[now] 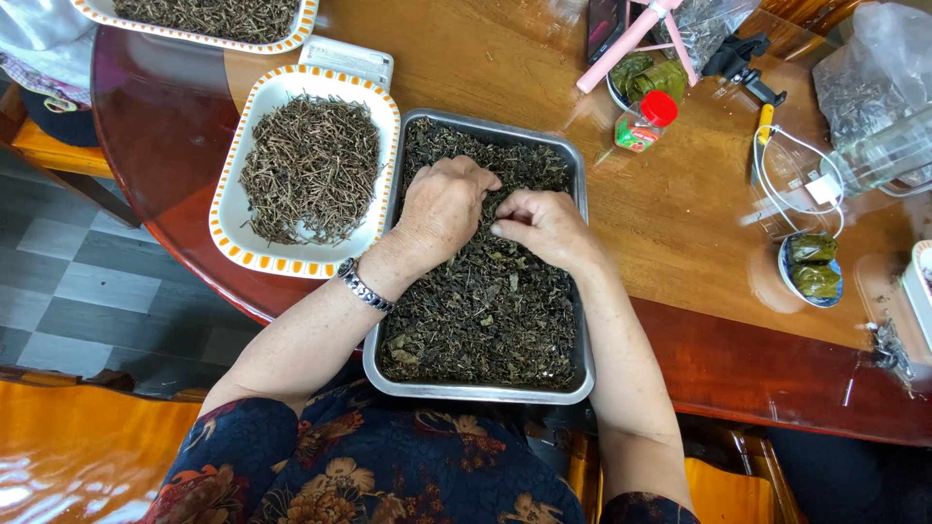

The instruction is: Manually sorting dried tea leaves by picking out stems and debris from a metal tray and placing them into plastic containers.

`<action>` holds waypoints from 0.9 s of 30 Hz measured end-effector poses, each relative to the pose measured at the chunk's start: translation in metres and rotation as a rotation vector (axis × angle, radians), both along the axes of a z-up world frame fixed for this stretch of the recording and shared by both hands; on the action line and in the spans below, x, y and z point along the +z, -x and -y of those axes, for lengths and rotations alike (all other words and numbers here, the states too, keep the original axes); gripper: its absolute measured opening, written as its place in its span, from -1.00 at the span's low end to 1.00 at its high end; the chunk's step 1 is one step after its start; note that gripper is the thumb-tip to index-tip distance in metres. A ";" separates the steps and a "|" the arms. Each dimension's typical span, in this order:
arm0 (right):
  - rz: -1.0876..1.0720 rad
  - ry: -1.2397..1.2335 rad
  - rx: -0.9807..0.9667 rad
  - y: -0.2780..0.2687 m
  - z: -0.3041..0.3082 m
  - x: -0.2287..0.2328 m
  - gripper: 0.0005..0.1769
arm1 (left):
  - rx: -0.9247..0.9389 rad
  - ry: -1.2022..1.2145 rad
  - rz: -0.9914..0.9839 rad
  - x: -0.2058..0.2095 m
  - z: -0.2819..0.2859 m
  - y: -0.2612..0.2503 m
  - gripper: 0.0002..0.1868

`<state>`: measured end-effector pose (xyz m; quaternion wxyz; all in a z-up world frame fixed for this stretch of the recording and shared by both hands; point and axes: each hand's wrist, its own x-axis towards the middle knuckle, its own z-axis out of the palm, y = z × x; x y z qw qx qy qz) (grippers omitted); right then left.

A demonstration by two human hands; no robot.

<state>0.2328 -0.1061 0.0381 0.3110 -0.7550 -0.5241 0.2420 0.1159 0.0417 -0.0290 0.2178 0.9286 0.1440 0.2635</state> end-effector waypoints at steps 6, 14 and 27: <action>-0.002 0.079 -0.019 -0.011 0.002 -0.007 -0.91 | 0.047 -0.173 -0.031 -0.009 0.004 0.003 -0.78; -0.219 -0.071 -0.073 -0.048 0.018 -0.033 -0.89 | -0.033 -0.221 -0.167 -0.025 0.006 0.002 -0.83; 0.205 0.072 0.071 0.001 0.000 -0.009 -0.88 | -0.003 -0.210 -0.115 -0.040 0.001 -0.006 -0.87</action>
